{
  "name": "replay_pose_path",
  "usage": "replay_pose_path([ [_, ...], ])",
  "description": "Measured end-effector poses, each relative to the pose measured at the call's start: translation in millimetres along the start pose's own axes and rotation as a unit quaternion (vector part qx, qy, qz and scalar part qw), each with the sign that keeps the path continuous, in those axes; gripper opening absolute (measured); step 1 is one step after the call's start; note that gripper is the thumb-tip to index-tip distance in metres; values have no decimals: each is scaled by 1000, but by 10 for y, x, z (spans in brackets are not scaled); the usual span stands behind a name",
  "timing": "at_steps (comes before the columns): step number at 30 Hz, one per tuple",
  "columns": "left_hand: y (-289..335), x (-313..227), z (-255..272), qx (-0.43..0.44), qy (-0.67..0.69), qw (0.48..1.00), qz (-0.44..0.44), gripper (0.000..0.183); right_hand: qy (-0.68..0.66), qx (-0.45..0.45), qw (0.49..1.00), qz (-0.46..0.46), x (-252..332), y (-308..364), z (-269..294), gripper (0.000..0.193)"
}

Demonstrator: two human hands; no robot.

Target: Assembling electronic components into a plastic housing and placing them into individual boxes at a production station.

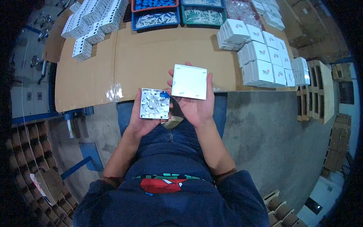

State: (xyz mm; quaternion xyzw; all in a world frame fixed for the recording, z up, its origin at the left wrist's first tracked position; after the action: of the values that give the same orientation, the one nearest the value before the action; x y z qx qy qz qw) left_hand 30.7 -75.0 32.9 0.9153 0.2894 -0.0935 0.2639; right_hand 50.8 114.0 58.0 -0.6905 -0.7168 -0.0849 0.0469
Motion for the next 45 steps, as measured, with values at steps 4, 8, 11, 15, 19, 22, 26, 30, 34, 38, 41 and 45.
replay_pose_path([
  [4, -25, 7, 29, 27, 3, 1000, -8, 82, 168, 5, 986, 22, -22, 16, -9, 91],
  [8, -49, 3, 111, 106, -5, 994, -6, 79, 573, 53, 812, 95, 66, 75, -140, 99],
  [11, 7, 34, -66, -63, -78, 994, -41, 76, 751, 114, 640, 117, 40, 83, -319, 93],
  [15, 41, 54, -56, -28, -118, 992, -43, 71, 839, 143, 512, 114, -44, 53, -370, 86],
  [19, 48, 97, -64, -23, -136, 988, -63, 69, 831, 155, 522, 117, -67, 48, -342, 89],
  [22, 57, 95, -84, -24, -124, 990, -66, 68, 820, 156, 538, 120, -76, 47, -349, 91],
  [26, 49, 99, -98, -40, -130, 989, -61, 68, 823, 168, 528, 127, -103, 56, -343, 92],
  [30, 64, 83, -92, -30, -126, 990, -62, 69, 822, 174, 528, 126, -107, 71, -367, 91],
  [34, 75, 68, -117, -40, -137, 988, -62, 73, 819, 188, 524, 136, -119, 65, -374, 87],
  [38, 85, 64, -96, -25, -170, 983, -67, 76, 822, 195, 513, 149, -124, 66, -378, 85],
  [41, 82, 97, -37, -33, -199, 976, -79, 80, 829, 205, 497, 154, -126, 66, -403, 84],
  [45, 163, 153, 30, -25, -178, 975, -128, 63, 840, 211, 474, 159, -122, 91, -432, 82],
])
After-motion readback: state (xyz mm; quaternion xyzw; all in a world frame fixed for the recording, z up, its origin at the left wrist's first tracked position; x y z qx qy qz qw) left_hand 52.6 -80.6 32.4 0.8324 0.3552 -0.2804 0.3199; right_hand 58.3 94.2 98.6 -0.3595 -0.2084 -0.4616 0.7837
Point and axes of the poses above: each hand's wrist, its own y-axis away from the middle knuckle, its own z-axis out of the back of the hand, x = y × z, the point moved 1 cm from there along -y, towards the middle knuckle, and after that the axes turned 1 degree about -x, right-handed, at the moved point
